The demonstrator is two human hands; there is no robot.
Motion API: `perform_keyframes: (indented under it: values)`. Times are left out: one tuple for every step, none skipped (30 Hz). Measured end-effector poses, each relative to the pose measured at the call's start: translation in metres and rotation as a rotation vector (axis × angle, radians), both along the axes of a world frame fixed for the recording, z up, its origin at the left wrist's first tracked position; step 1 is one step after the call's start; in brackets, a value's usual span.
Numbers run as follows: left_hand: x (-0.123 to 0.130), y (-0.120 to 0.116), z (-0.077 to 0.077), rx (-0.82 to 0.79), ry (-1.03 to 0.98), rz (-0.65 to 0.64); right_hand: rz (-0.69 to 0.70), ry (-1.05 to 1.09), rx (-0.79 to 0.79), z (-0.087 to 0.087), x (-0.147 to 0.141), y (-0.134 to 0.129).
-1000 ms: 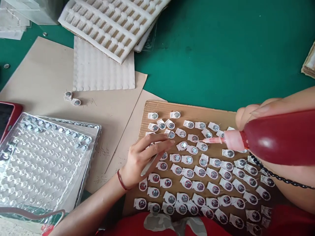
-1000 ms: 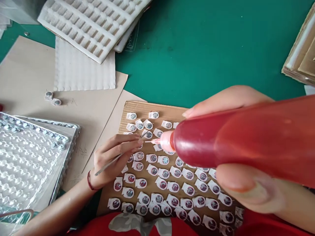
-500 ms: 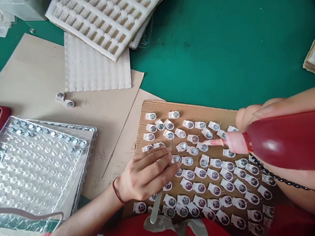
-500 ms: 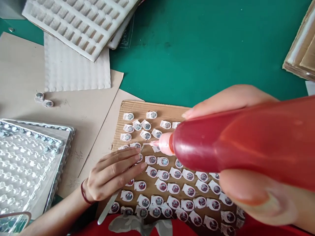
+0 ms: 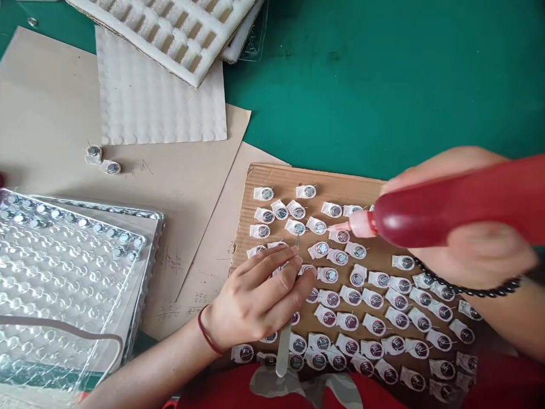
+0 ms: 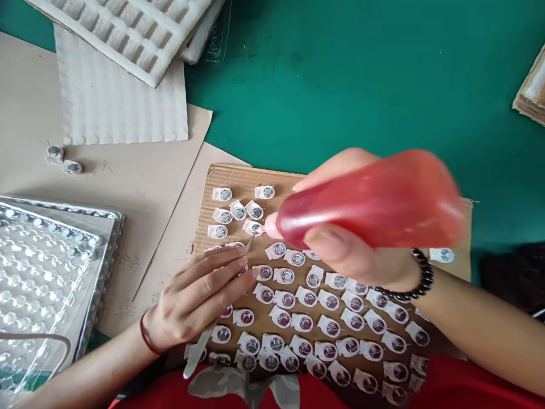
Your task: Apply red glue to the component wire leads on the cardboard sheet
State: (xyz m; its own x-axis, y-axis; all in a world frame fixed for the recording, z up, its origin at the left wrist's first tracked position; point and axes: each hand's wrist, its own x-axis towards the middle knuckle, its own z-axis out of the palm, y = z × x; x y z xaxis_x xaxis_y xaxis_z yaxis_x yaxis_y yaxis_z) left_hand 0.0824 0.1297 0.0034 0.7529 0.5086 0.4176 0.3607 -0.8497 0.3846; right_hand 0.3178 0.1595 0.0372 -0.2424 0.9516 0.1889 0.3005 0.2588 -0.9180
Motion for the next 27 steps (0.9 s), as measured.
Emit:
perform_keyframes:
  values:
    - [0.001,0.0,0.0,0.002,0.002,0.005,0.02,0.065,-0.004,-0.004,-0.004,0.002]
    - [0.002,0.0,0.0,0.006,0.002,0.009,0.028,0.125,-0.004,-0.009,-0.008,0.004]
    - [0.002,0.0,-0.001,0.011,0.001,0.011,0.015,0.164,-0.004,-0.014,-0.012,0.005]
    - [0.003,0.0,-0.001,0.014,0.002,0.014,-0.01,0.175,-0.014,-0.019,-0.016,0.006]
    - [0.003,0.001,-0.002,0.02,0.003,0.017,-0.04,0.165,-0.031,-0.023,-0.02,0.006]
    - [0.004,0.001,-0.002,0.025,0.004,0.021,-0.065,0.146,-0.058,-0.026,-0.023,0.005]
    - [0.004,0.001,-0.003,0.028,0.003,0.024,-0.083,0.129,-0.092,-0.029,-0.025,0.005]
    - [0.004,0.0,-0.003,0.029,0.001,0.025,-0.085,0.116,-0.118,-0.031,-0.027,0.004]
    - [0.005,0.0,-0.003,0.028,-0.001,0.028,-0.08,0.107,-0.13,-0.032,-0.028,0.003]
    - [0.005,0.0,-0.002,0.026,-0.003,0.03,-0.077,0.101,-0.124,-0.033,-0.029,0.003]
    - [0.005,0.0,-0.002,0.026,-0.005,0.031,-0.076,0.09,-0.111,-0.034,-0.029,0.002]
    - [0.005,0.0,-0.001,0.023,-0.006,0.033,-0.077,0.076,-0.101,-0.034,-0.029,0.002]
    - [0.005,0.0,-0.001,0.019,-0.003,0.035,-0.079,0.061,-0.096,-0.035,-0.029,0.002]
    - [0.006,0.0,-0.001,0.014,-0.002,0.037,-0.077,0.044,-0.092,-0.035,-0.029,0.003]
    - [0.006,0.0,0.0,0.012,-0.003,0.039,-0.073,0.028,-0.091,-0.035,-0.028,0.003]
    - [0.006,0.001,0.0,0.01,-0.005,0.04,-0.066,0.016,-0.088,-0.035,-0.028,0.003]
    - [0.006,0.001,0.0,0.009,-0.008,0.039,-0.056,0.007,-0.082,-0.035,-0.028,0.003]
    - [0.006,0.002,0.0,0.008,-0.01,0.038,-0.045,0.002,-0.074,-0.036,-0.028,0.003]
    - [0.006,0.002,0.0,0.007,-0.013,0.037,-0.032,-0.002,-0.073,-0.036,-0.028,0.003]
    - [0.006,0.002,0.0,0.004,-0.017,0.036,-0.025,-0.007,-0.077,-0.036,-0.029,0.003]
    - [0.006,0.002,0.0,-0.001,-0.019,0.035,-0.021,-0.013,-0.08,-0.036,-0.029,0.003]
    - [0.006,0.002,0.0,-0.005,-0.021,0.036,-0.019,-0.023,-0.079,-0.036,-0.029,0.003]
    - [0.006,0.003,0.0,-0.005,-0.024,0.038,-0.02,-0.033,-0.075,-0.037,-0.029,0.003]
    - [0.006,0.003,0.0,-0.008,-0.023,0.038,-0.024,-0.042,-0.069,-0.037,-0.03,0.002]
    - [0.006,0.003,0.0,-0.009,-0.024,0.038,-0.023,-0.047,-0.061,-0.037,-0.03,0.002]
    - [0.006,0.003,0.0,-0.01,-0.023,0.039,-0.02,-0.05,-0.05,-0.037,-0.03,0.002]
    - [0.005,0.003,0.0,-0.011,-0.025,0.04,-0.018,-0.053,-0.043,-0.037,-0.03,0.002]
